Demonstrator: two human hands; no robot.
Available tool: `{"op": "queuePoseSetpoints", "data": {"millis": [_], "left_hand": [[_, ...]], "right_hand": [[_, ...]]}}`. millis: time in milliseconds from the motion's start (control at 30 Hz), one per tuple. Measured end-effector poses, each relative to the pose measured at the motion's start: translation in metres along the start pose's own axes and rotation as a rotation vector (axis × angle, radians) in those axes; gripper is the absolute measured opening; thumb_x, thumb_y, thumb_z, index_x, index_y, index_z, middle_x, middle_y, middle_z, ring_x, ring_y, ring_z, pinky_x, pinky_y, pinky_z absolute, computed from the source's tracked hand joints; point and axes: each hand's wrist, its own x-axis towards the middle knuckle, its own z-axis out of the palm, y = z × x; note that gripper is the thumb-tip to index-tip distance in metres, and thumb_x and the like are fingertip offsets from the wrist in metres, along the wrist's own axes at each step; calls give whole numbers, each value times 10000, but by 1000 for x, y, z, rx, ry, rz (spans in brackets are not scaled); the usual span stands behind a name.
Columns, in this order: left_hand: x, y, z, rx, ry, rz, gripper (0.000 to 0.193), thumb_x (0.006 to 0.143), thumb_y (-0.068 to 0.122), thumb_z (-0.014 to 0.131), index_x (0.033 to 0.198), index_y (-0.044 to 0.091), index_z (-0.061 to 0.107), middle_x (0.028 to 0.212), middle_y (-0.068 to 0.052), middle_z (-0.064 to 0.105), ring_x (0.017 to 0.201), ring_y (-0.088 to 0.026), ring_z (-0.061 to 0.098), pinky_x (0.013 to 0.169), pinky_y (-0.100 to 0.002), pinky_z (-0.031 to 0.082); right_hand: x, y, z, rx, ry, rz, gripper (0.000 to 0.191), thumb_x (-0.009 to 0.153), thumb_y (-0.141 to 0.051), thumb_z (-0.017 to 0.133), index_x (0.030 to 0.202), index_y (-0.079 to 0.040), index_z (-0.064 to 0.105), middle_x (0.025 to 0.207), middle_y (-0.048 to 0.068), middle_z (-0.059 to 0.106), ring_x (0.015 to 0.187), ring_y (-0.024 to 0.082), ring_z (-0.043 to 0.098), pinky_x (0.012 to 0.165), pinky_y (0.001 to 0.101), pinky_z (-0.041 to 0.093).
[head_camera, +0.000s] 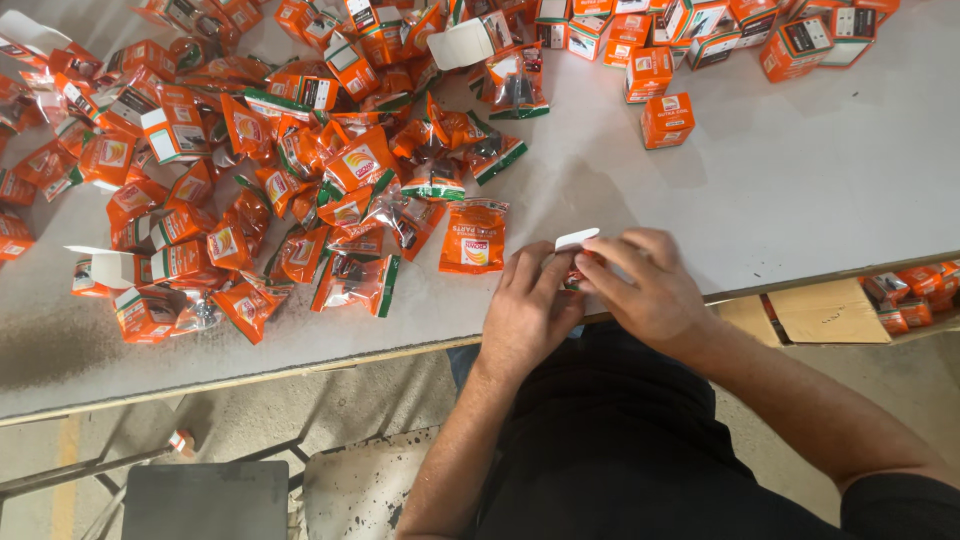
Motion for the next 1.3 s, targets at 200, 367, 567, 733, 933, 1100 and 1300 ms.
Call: {"op": "queuePoseSetpoints", "data": {"millis": [200,367,567,733,933,1100,1300], "left_hand": [[-7,-1,9,37,-26,-77,548,783,177,844,1280,59,646,1232,-177,518,1134,-369,566,930,-460,543],[-10,2,4,-70,123,-42,530,819,116,863,1274,27,605,1261,-124,578,1190,-335,600,965,-426,550],[-4,6,-4,84,142,191,387,797,15,830,1153,25,681,1255,-72,628,1218,-323,615,1009,-426,550],[-3,3,-3,-14,100,198,336,835,0,808,1146,33,684,1285,-70,638,1254,-323,649,1037,-401,585],[-11,2,2,-178,90,21,254,881,29,789,1102,58,669,1350,-208,515,1252,-350,641,989,-404,604],[-14,-5,6,-179,71,-9,297,863,29,824,1059,42,600,1363,-160,627,1211,-358,675,945,-412,603],[-16,-12,9,-231,53,-60,432,867,23,802,1127,43,458,1377,-168,634,1221,-373,671,963,-410,592]], "right_hand": [[-1,-2,13,417,-17,392,164,865,-116,780,1016,-86,723,1242,163,550,1154,323,525,931,385,492],[0,5,34,807,-40,727,347,881,-93,759,1123,-31,517,1005,82,638,908,177,634,800,309,521],[-12,-7,28,670,70,720,305,947,-61,714,1223,-14,594,1141,111,687,952,173,670,805,279,529],[-22,-7,19,319,72,214,365,900,-95,714,1253,-21,658,1323,173,592,1105,322,612,949,392,516],[-26,10,34,857,-56,642,260,990,-32,696,1240,-64,628,1240,111,648,1053,250,645,898,354,568],[-25,16,27,721,-145,475,283,946,-52,678,1230,-51,677,1246,116,668,1094,248,689,890,343,566],[-20,7,21,545,-45,302,349,910,-113,756,1248,-72,679,1317,136,664,1172,318,679,960,383,572]]}}
